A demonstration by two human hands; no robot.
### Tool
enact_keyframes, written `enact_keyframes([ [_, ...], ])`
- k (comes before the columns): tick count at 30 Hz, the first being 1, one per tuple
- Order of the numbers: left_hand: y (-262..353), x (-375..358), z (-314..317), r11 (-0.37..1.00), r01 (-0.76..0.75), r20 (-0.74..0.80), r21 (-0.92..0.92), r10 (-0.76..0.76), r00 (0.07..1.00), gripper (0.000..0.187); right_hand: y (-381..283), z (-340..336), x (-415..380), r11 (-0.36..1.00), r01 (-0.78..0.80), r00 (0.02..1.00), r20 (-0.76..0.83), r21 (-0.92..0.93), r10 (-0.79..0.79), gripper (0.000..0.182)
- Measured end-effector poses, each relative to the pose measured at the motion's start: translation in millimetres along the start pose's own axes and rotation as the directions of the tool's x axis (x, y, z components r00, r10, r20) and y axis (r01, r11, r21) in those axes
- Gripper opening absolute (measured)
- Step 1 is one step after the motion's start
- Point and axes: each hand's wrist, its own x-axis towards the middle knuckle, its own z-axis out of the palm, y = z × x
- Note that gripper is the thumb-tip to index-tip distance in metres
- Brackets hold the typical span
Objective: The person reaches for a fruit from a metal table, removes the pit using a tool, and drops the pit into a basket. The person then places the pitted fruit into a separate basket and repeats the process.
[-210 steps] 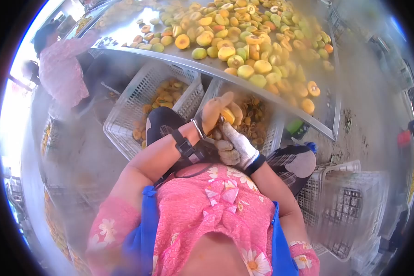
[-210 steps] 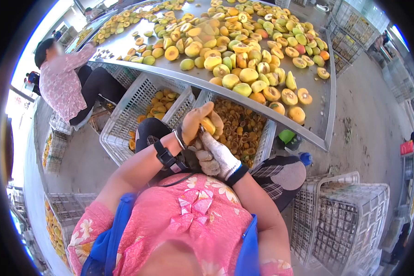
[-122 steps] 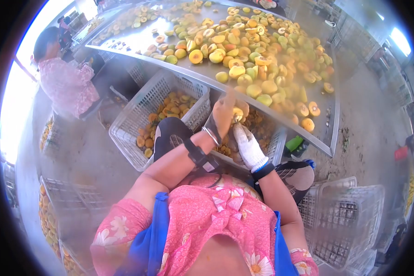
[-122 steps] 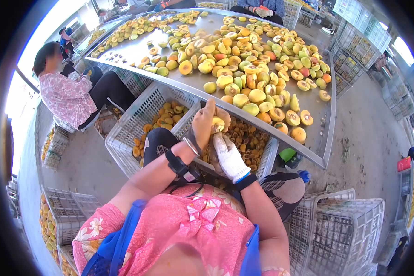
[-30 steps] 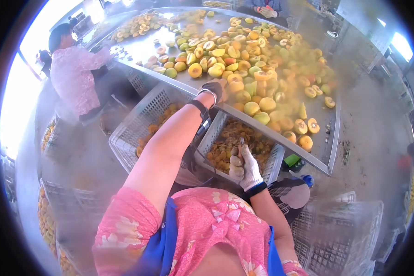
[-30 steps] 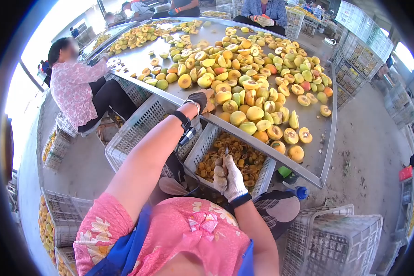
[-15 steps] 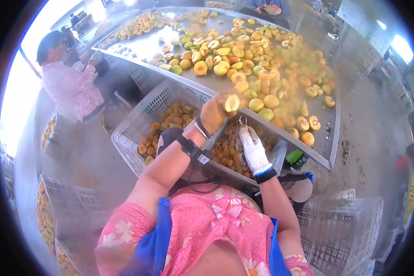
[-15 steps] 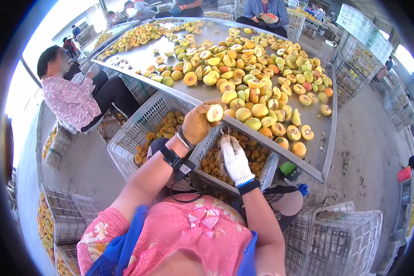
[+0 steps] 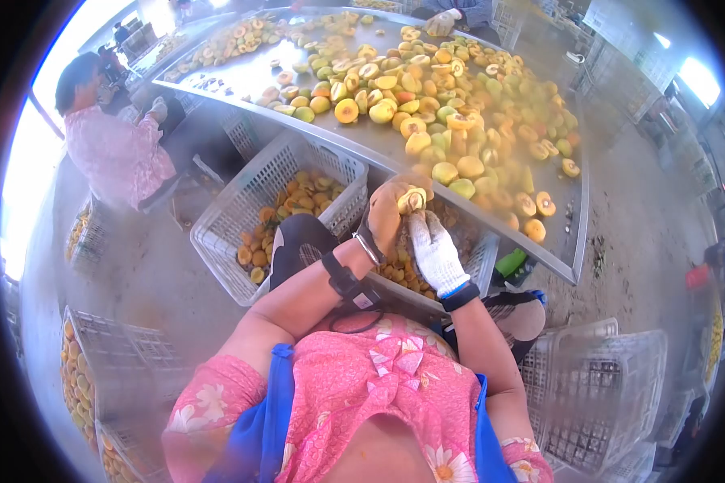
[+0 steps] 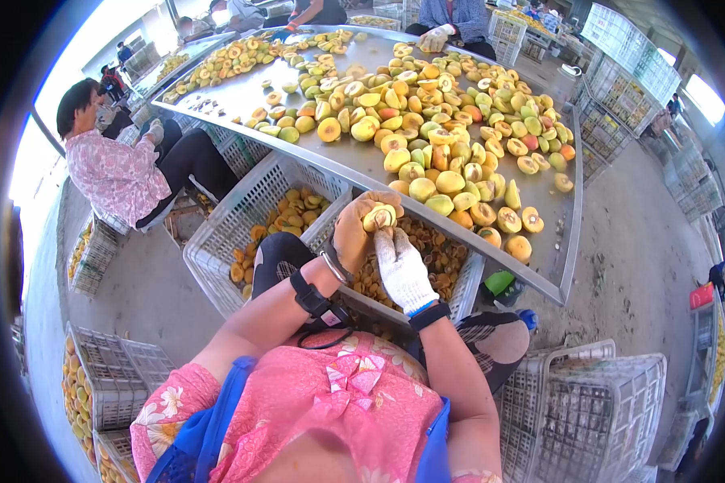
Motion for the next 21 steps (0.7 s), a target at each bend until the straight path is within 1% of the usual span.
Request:
enact_keyframes([
  [1,3,-2,6,0.996,0.059,-0.049,-0.070,-0.062,0.997,0.029,1,0,-1,0.999,-0.020,1.000,0.015,-0.035,0.020,0.045],
  [4,18,-9,23,0.954,0.084,-0.083,-0.287,-0.112,0.990,0.030,0,-3,-3,0.980,0.088,0.995,0.061,-0.181,-0.078,0.046],
  [7,22,-10,28,0.948,0.133,-0.130,-0.290,-0.177,0.976,0.038,-20,-9,-6,0.987,-0.086,0.987,0.126,-0.134,0.103,0.037],
  [9,19,-9,29,0.982,0.104,-0.167,-0.157,-0.131,0.977,0.044,-3,-5,-7,0.984,0.051,0.987,0.157,-0.168,-0.024,0.038],
  [10,18,-9,30,0.992,0.091,-0.182,-0.089,-0.106,0.977,0.047,4,-4,-7,0.990,0.047,0.988,0.155,-0.135,-0.026,0.038],
  [11,15,-8,30,0.994,0.059,-0.164,-0.097,-0.074,0.984,0.050,9,-3,-8,0.994,0.043,0.988,0.154,-0.101,-0.027,0.039],
  [13,14,-9,31,0.993,-0.008,-0.131,-0.114,-0.007,0.991,0.056,-2,-2,-11,0.992,-0.105,0.987,0.130,0.070,0.095,0.039],
  [15,27,-12,26,0.979,0.121,-0.035,-0.166,-0.129,0.991,0.058,-14,-9,-14,0.937,-0.256,0.947,0.256,0.236,0.194,0.039],
  [16,34,-12,23,0.964,0.188,0.016,-0.189,-0.189,0.982,0.060,-12,-11,-16,0.917,-0.296,0.931,0.295,0.268,0.214,0.039],
  [17,32,-11,19,0.972,0.198,0.053,-0.122,-0.193,0.980,0.061,-11,-13,-17,0.894,-0.337,0.913,0.333,0.296,0.234,0.039],
  [19,25,-4,11,0.979,0.206,0.130,0.012,-0.206,0.970,0.064,-4,-14,-17,0.902,-0.337,0.906,0.353,0.269,0.233,0.039],
  [21,21,0,6,0.947,0.066,0.189,0.313,-0.130,0.973,0.067,-3,-14,-21,0.857,-0.440,0.865,0.384,0.267,0.324,0.039],
])
